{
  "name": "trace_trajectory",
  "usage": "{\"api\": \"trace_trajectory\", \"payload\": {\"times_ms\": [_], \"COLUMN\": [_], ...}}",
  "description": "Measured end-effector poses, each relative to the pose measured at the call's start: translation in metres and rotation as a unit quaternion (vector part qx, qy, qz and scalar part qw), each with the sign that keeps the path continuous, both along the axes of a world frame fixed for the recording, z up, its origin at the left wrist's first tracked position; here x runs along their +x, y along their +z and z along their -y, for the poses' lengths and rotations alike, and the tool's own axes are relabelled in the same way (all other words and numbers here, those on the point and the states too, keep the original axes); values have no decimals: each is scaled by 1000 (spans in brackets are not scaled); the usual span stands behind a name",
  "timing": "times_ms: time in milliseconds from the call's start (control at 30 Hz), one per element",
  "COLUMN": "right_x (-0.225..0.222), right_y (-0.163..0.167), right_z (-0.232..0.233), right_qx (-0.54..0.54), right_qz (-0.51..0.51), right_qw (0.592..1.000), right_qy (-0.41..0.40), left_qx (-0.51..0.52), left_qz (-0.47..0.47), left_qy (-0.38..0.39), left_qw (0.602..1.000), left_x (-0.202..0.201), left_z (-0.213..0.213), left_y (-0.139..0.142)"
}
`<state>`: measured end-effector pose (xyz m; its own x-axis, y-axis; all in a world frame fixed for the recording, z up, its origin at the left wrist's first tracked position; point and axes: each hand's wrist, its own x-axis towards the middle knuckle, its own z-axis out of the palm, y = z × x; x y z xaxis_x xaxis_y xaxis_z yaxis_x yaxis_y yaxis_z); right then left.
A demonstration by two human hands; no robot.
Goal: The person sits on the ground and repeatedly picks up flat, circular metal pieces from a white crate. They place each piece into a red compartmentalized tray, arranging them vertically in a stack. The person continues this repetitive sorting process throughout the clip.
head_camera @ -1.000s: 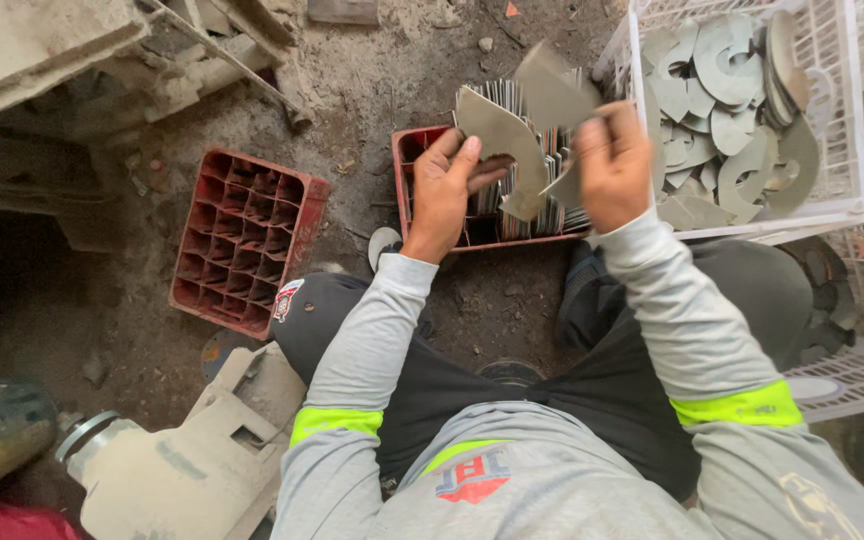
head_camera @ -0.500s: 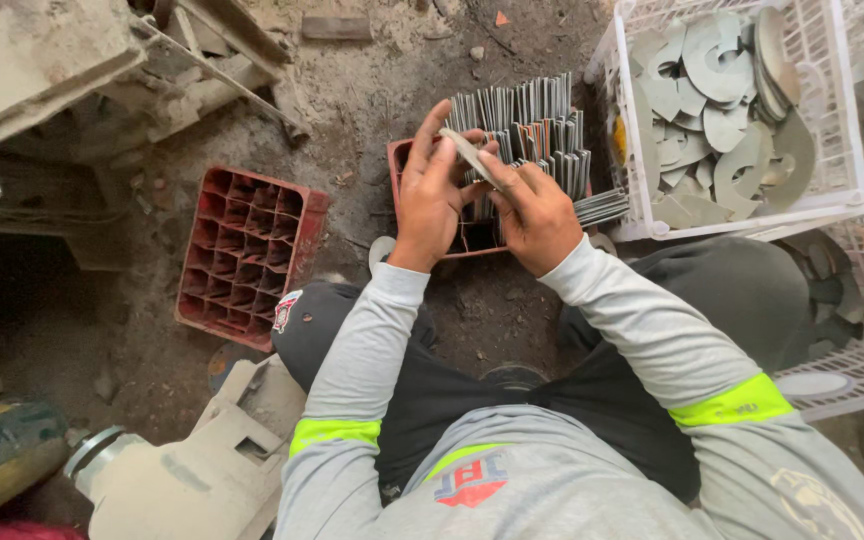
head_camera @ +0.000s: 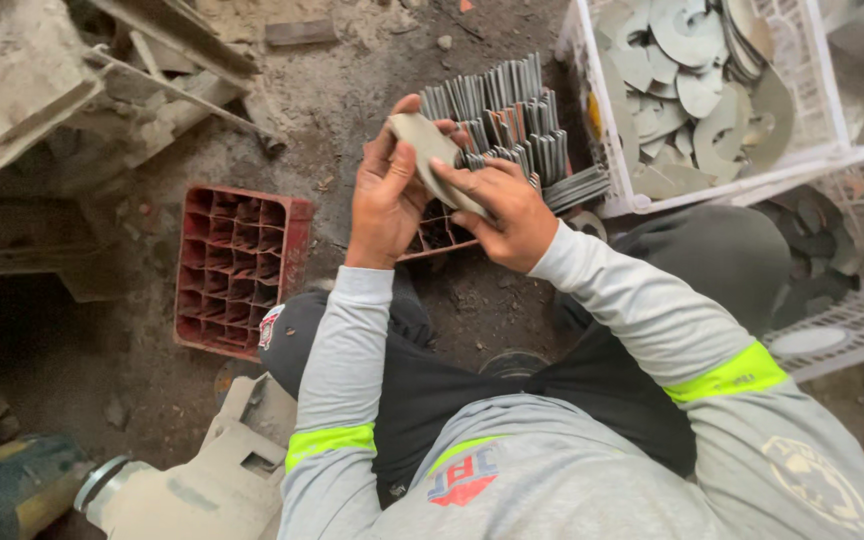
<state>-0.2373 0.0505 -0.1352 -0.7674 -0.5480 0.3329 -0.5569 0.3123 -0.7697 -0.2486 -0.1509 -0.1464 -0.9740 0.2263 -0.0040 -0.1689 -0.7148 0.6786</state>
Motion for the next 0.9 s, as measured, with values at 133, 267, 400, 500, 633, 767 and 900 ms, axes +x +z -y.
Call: {"api": "trace_trajectory", "payload": {"times_ms": [133,267,400,500,633,767,900], "right_x": [3,6,5,1,-4,-15,9], "right_y": [3,2,-4,-2,23,52,24], "right_z": [-3,-7,-13,-8,1,-64,-232], "right_qx": [28,14,19,18,58,95,-163], "right_qz": [-54,-98,-61,-72,-87,-185,-82], "right_qw": [998,995,998,997,994,975,957], "right_qy": [-16,-10,16,32,17,-82,-228], "left_qx": [35,51,31,38,39,-62,-88], "left_qz": [9,-1,-12,-1,6,4,21], "left_qy": [-9,-7,17,33,35,66,91], "left_qw": [999,999,999,999,999,996,992], "left_x": [1,2,4,2,1,0,4], "left_z": [-1,-2,-1,4,6,12,15], "left_y": [8,7,-2,-7,-5,9,24]}}
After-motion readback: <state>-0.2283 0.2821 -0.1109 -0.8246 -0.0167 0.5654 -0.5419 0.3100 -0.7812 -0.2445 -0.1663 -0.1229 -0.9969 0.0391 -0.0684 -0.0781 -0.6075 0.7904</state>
